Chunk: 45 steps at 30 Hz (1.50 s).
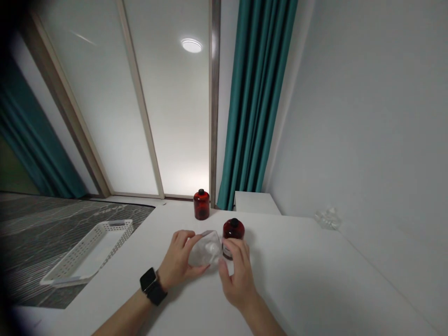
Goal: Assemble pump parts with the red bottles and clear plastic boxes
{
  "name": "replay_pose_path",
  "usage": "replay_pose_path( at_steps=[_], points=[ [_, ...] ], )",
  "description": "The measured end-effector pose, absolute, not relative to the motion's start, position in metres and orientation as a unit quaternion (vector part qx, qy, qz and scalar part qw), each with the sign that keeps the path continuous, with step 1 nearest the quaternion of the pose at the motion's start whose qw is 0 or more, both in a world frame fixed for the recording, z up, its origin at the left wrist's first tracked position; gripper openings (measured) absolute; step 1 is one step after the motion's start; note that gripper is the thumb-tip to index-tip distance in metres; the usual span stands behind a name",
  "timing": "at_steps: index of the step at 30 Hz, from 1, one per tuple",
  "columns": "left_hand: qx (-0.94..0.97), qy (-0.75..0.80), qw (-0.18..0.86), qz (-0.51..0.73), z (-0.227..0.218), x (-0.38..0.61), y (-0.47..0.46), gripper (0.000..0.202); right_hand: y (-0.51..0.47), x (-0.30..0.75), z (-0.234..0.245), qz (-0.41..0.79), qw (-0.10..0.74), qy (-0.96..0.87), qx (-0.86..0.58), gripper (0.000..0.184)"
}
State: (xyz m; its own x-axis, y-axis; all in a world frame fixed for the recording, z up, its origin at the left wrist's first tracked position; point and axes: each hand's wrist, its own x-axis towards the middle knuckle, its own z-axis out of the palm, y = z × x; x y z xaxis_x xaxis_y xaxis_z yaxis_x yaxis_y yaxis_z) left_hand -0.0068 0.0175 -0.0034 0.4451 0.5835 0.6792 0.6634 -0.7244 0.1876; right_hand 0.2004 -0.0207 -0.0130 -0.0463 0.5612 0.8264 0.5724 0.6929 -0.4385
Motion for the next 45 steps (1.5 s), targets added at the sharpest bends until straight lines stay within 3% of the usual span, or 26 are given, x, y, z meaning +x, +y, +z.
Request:
replay_pose_path(
  at_steps=[2, 6, 14, 28, 34, 41, 45],
  points=[
    [-0.837, -0.361, 0.132, -0.390, -0.002, -0.003, 0.014, 0.055, -0.024, 0.193, -0.012, 0.004, 0.551, -0.734, -0.397, 0.039],
    [-0.810, -0.333, 0.229, -0.424, -0.004, 0.002, 0.009, 0.043, -0.026, 0.186, -0.010, -0.011, 0.534, -0.731, -0.425, 0.028],
    [-0.795, -0.300, 0.243, -0.468, -0.003, 0.008, 0.005, 0.041, -0.026, 0.189, -0.002, 0.010, 0.517, -0.720, -0.463, 0.012],
    [-0.832, -0.288, 0.113, -0.460, -0.010, 0.006, 0.008, 0.060, -0.030, 0.192, -0.001, 0.044, 0.486, -0.749, -0.448, 0.017],
    [-0.848, -0.285, 0.024, -0.447, -0.008, 0.004, 0.005, 0.073, -0.028, 0.195, -0.007, 0.030, 0.511, -0.735, -0.444, 0.033],
    [-0.842, -0.282, -0.124, -0.444, -0.008, 0.000, 0.006, 0.072, -0.029, 0.198, -0.001, 0.064, 0.526, -0.746, -0.404, 0.049],
    [-0.837, -0.275, -0.157, -0.446, -0.011, 0.004, 0.003, 0.072, -0.029, 0.199, -0.001, 0.077, 0.551, -0.709, -0.433, 0.058]
  ],
)
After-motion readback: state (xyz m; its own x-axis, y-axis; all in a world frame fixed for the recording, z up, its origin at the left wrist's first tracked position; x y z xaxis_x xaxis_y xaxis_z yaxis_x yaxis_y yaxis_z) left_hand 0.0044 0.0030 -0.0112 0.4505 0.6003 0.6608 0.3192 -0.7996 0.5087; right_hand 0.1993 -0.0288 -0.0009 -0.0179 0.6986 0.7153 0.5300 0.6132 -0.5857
